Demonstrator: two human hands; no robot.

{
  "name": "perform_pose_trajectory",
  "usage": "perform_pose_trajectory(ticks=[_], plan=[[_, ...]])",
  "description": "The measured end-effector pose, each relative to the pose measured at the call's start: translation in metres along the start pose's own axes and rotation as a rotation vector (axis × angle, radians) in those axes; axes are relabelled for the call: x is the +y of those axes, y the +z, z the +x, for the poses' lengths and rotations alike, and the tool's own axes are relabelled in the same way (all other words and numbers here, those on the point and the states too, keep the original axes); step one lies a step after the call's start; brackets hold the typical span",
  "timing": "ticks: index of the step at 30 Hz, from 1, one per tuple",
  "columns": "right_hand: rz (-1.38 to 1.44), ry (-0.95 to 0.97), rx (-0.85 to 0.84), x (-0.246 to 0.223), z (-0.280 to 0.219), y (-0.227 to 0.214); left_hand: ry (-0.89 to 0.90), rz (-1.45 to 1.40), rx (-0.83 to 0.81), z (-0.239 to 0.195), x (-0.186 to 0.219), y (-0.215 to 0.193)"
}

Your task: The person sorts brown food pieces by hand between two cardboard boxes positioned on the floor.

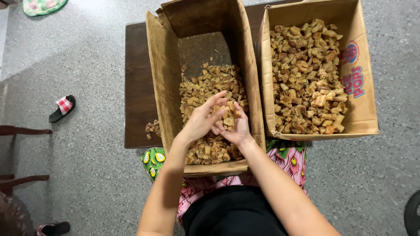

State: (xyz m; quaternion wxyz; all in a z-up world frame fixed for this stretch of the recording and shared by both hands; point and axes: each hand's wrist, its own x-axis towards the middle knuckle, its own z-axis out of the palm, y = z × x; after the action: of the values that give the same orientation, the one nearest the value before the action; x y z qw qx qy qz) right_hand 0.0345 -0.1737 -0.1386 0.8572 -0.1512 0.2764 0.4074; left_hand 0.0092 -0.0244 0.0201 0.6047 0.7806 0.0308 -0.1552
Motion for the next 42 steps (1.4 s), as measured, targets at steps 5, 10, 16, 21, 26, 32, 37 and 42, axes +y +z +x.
perform_pose_trajectory(ticks=[5,10,16,21,26,32,37,42], plan=[[-0.047,-0.040,-0.093,-0.001,-0.001,0.000,-0.035,-0.094,-0.029,0.007,-0.004,0.016],[-0.122,-0.097,-0.196,0.001,-0.005,0.013,-0.008,-0.197,0.391,0.006,-0.057,0.002],[0.115,-0.081,-0.440,-0.012,-0.029,0.039,-0.046,-0.012,0.634,-0.006,-0.140,0.004],[0.090,-0.329,-0.394,-0.097,-0.067,0.056,0.018,0.055,0.635,0.003,-0.162,0.003],[-0.031,-0.450,0.004,-0.233,-0.031,0.044,-0.016,0.144,0.639,0.005,-0.167,0.001],[-0.359,-0.503,0.123,-0.331,0.018,0.058,-0.017,0.216,0.635,0.007,-0.181,0.001],[-0.323,-0.699,0.293,-0.308,-0.011,0.087,-0.115,0.280,0.544,0.007,-0.177,0.001],[-0.289,-0.748,-0.140,-0.143,-0.034,0.099,-0.139,0.268,0.438,0.017,-0.175,0.010]])
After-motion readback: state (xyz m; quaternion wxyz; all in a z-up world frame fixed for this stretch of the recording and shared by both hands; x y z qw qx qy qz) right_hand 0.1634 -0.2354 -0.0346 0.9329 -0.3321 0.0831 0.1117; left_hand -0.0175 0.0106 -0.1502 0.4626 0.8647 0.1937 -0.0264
